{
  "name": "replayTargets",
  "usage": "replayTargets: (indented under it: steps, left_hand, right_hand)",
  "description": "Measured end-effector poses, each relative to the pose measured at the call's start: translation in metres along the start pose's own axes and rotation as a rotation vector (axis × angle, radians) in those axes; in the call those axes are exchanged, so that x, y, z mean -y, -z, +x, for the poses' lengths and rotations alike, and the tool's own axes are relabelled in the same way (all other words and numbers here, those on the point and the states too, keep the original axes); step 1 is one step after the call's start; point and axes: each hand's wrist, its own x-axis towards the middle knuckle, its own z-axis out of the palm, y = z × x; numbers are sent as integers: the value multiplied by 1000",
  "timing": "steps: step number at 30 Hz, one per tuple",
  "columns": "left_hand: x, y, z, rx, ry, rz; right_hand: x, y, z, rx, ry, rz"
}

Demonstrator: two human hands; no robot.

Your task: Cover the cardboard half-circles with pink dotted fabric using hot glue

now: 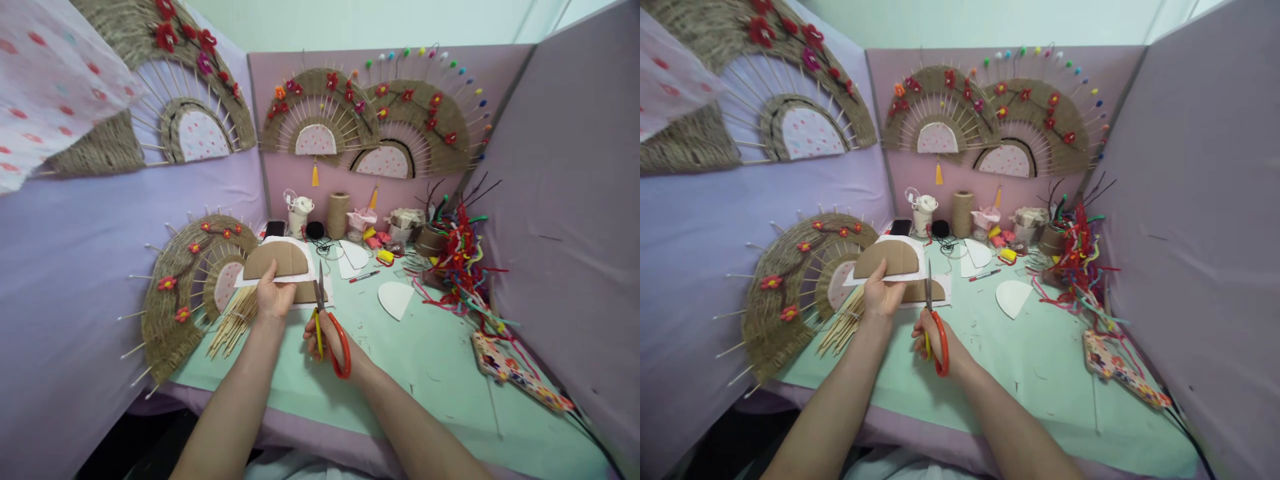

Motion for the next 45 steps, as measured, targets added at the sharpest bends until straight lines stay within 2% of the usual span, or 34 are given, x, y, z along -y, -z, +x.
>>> replayTargets:
  steps: [9, 37, 45]
  left_hand:
    - [1, 2, 0, 48, 8, -11]
    - [5, 1, -3, 35, -5, 4]
    - [-9, 2, -3, 84, 30, 32]
  right_hand:
    - [1, -1, -2, -2, 9, -14]
    - [1, 3, 0, -22, 86, -233]
    - [7, 7, 1, -61, 114, -183]
